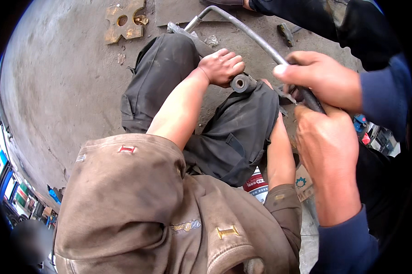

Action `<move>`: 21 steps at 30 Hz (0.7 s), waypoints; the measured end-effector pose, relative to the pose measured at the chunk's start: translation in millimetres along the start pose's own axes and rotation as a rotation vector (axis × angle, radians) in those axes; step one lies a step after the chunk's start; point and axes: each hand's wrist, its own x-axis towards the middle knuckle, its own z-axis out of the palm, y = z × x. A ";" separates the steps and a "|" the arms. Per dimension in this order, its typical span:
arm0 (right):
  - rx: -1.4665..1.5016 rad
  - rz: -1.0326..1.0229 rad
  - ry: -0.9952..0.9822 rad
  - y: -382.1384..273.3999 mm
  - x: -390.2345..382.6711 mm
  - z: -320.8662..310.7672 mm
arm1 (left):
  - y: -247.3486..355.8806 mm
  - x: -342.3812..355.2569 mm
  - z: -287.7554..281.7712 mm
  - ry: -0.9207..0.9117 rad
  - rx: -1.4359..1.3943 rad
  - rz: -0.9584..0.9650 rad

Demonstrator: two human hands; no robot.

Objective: The person works with a coworker to repair a metal car part, likely a control arm. They use a hammer to strike the part and a metal bar to pry or bend it. The person also picks up a wrench and walks around the garage before returning to the task.

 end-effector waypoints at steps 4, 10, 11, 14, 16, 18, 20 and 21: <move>0.338 0.086 -0.258 14.5 -75.6 -37.1 | -1.1 3.4 -8.9 -0.074 -0.006 -0.004; 0.302 0.187 -0.348 -5.4 -71.7 -9.3 | 1.3 5.8 -6.3 -0.073 -0.023 -0.012; 0.286 0.162 -0.298 -3.5 -54.8 -3.0 | 0.8 2.9 -7.7 -0.092 -0.015 -0.023; 0.260 0.101 -0.061 17.0 -1.5 15.8 | 0.9 -1.4 -5.9 -0.045 -0.024 -0.028; 0.274 0.104 0.240 41.5 9.4 33.6 | 5.4 18.4 -0.6 0.037 -0.059 0.029; 0.235 0.071 0.475 74.4 51.0 50.7 | 2.8 1.1 1.1 -0.004 -0.051 -0.004; 0.177 0.063 0.761 99.4 69.1 69.9 | 6.6 -1.1 -1.8 -0.029 -0.065 -0.024; 0.154 0.019 0.863 108.7 88.3 82.6 | 4.7 -9.6 -7.0 -0.054 -0.048 -0.047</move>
